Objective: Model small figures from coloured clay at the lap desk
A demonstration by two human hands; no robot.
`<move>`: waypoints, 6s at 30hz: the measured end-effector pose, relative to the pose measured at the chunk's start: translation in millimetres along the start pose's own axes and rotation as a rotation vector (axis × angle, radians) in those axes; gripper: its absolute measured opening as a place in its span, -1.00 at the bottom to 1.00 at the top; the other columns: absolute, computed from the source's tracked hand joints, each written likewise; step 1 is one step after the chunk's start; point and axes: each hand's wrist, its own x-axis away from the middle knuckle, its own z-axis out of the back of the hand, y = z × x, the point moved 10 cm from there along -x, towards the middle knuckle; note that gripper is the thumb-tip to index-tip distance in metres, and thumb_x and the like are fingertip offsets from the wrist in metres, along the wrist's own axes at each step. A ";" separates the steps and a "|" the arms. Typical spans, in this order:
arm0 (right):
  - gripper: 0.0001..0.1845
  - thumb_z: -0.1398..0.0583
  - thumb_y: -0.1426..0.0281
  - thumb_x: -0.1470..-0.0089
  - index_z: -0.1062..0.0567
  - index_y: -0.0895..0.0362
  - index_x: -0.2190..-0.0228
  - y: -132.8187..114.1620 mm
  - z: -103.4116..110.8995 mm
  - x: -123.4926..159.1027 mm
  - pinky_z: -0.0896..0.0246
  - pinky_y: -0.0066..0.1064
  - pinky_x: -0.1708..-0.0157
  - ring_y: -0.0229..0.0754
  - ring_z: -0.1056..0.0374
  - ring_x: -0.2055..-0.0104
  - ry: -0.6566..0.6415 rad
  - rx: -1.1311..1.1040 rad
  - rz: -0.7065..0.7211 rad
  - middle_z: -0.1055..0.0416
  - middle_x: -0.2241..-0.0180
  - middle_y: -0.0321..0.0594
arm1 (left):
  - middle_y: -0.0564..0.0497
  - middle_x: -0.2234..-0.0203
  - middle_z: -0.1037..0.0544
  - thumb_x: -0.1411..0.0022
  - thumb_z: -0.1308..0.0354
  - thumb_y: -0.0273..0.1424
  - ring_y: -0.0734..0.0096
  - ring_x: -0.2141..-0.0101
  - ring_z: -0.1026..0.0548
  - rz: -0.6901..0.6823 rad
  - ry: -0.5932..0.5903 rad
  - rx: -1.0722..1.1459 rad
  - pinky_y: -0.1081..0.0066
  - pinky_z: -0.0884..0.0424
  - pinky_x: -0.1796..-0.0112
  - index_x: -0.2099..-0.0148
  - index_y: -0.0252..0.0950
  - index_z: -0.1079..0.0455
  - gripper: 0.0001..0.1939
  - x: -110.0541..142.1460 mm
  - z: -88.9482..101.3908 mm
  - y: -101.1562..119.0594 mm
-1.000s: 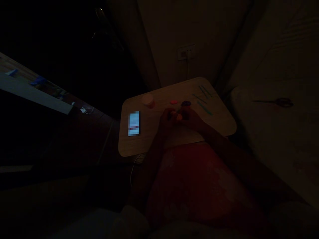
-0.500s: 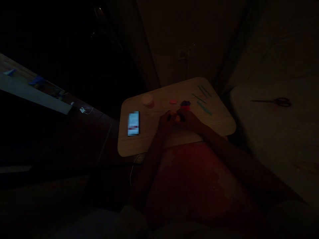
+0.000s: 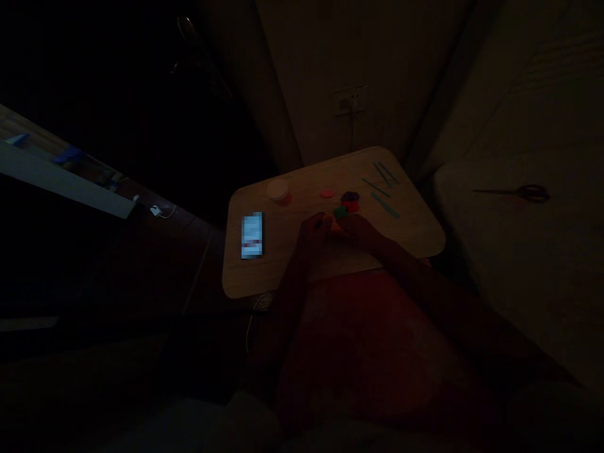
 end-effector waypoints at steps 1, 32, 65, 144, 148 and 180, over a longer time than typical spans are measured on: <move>-0.39 -0.22 -0.18 -0.22 -0.52 0.08 0.51 -0.1 0.5 -0.2 -0.06 -0.26 0.34 -0.08 -0.24 0.40 0.006 -0.002 -0.004 -0.43 0.50 -0.12 | 0.09 0.56 -0.28 -0.30 -0.16 0.21 0.43 0.46 -0.26 -0.002 0.009 0.008 0.40 -0.19 0.45 0.47 -0.24 -0.26 -0.37 0.2 0.4 0.0; -0.47 -0.25 -0.09 -0.20 -0.56 0.12 0.49 -11.4 -0.3 2.1 -0.03 -0.35 0.40 -0.18 -0.28 0.44 -0.046 -0.034 0.022 -0.46 0.51 -0.23 | 0.07 0.55 -0.45 -0.20 -0.32 0.13 0.44 0.49 -0.35 0.046 -0.038 0.087 0.42 -0.31 0.46 0.40 -0.28 -0.45 -0.46 3.7 -4.2 -5.1; -0.34 -0.21 -0.20 -0.18 -0.45 0.12 0.57 -11.0 2.8 -0.8 -0.08 -0.37 0.37 -0.22 -0.25 0.42 -0.038 -0.230 0.030 -0.37 0.52 -0.26 | 0.04 0.52 -0.44 -0.39 -0.14 0.03 0.40 0.43 -0.38 -0.033 -0.061 0.010 0.39 -0.33 0.34 0.44 -0.29 -0.37 -0.48 2.5 -6.8 2.6; -0.78 -0.33 0.22 0.07 -0.55 0.11 0.41 24.9 25.7 1.4 -0.27 -0.30 0.23 -0.10 -0.34 0.27 0.236 -0.511 -0.157 -0.47 0.38 -0.22 | 0.00 0.40 -0.65 -0.27 -0.27 -0.22 0.36 0.38 -0.51 0.057 -0.110 -0.045 0.41 -0.42 0.31 0.26 -0.35 -0.65 -0.72 6.7 -11.5 -2.3; -0.76 -0.32 0.19 0.01 -0.51 0.11 0.44 26.8 28.5 3.3 -0.22 -0.32 0.27 -0.13 -0.31 0.31 0.255 -0.420 -0.165 -0.43 0.41 -0.24 | 0.00 0.42 -0.64 -0.26 -0.27 -0.21 0.36 0.38 -0.50 0.044 -0.112 -0.053 0.41 -0.39 0.32 0.28 -0.35 -0.65 -0.71 7.0 -12.0 -2.8; -0.77 -0.37 0.27 0.10 -0.66 0.12 0.35 28.5 24.4 1.0 -0.36 -0.29 0.19 -0.06 -0.46 0.22 0.243 -0.589 -0.130 -0.61 0.31 -0.19 | 0.07 0.56 -0.46 -0.24 -0.25 -0.15 0.45 0.48 -0.35 0.087 -0.060 -0.040 0.44 -0.25 0.42 0.43 -0.33 -0.53 -0.64 5.4 -7.7 -10.3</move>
